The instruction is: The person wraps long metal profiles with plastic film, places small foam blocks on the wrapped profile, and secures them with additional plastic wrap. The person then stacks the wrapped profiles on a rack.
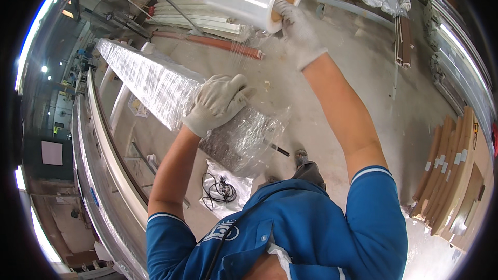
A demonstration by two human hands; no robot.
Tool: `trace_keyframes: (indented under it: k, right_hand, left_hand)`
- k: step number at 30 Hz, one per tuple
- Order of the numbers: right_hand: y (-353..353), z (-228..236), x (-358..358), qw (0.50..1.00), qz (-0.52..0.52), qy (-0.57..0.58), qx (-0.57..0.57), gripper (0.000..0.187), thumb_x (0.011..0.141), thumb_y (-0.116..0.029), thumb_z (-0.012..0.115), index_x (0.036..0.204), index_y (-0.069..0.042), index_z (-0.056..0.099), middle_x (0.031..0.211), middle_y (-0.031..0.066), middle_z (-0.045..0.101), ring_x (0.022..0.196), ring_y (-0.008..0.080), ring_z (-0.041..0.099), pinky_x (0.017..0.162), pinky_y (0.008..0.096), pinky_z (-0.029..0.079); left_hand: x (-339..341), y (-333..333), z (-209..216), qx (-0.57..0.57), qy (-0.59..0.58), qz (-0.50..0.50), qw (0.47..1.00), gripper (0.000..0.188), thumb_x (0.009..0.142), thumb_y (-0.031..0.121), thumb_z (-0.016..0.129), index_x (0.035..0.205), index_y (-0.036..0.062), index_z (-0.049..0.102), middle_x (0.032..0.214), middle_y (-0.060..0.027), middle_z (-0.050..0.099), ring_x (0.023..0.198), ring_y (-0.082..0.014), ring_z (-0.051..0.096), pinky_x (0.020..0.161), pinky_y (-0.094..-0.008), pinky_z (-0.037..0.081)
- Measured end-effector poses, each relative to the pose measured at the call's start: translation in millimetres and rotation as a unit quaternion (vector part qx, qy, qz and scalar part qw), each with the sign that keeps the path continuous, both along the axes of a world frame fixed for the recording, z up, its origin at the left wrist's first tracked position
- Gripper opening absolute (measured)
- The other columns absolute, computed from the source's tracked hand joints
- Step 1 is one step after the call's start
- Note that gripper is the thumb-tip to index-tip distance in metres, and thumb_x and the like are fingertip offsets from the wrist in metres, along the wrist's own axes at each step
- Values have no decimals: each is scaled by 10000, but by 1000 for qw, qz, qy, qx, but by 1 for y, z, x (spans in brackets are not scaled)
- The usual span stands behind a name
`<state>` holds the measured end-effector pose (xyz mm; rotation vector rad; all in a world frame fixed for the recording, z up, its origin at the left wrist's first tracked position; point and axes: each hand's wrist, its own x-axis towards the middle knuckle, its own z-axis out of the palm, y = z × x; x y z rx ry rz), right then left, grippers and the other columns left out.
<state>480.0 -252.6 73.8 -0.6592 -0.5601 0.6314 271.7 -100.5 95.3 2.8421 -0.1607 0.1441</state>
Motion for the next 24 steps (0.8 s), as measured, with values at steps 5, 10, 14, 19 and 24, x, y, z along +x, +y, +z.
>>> trace_keyframes:
  k: [5,10,14,19,24]
  right_hand:
    - [-10,54,-148,993,-35,-104,-47,394,1012,-275,606,1276,15,637,1144,91,729,987,187,717,864,352,585]
    - [4,33,-247,776,-201,-568,-189,408,931,-369,681,1246,-112,710,1118,73,741,1038,239,700,952,404,531]
    - [-8,2,-306,663,-244,-667,-237,324,865,-272,757,1136,-95,747,1070,63,724,1022,272,693,860,412,550]
    - [-73,-82,-328,726,-105,-668,-129,520,813,-462,790,1197,-115,738,1114,96,723,1061,294,691,905,472,547]
    - [-96,-207,-248,627,-5,-602,-494,511,794,-418,781,1184,-97,705,1129,112,699,1045,329,657,911,484,536]
  left_hand:
    - [-99,-1,-16,-525,-350,83,772,410,993,133,607,1361,-8,494,1300,-141,607,1176,-262,606,1023,-399,483]
    - [-229,-25,-50,-766,-356,130,519,1156,692,614,884,1524,-2,368,1465,-159,518,1322,-306,550,1059,-448,508]
    - [-301,-26,-92,-753,-305,229,536,869,768,410,866,1382,-99,521,1277,-175,658,1124,-263,677,972,-379,549]
    - [-311,3,-171,-630,-21,373,680,614,838,297,779,1278,-105,630,1079,-125,722,970,-190,686,868,-326,534]
    - [-189,-1,-252,-572,128,302,752,477,888,248,725,1248,-59,665,1031,-102,731,969,-163,667,869,-308,515]
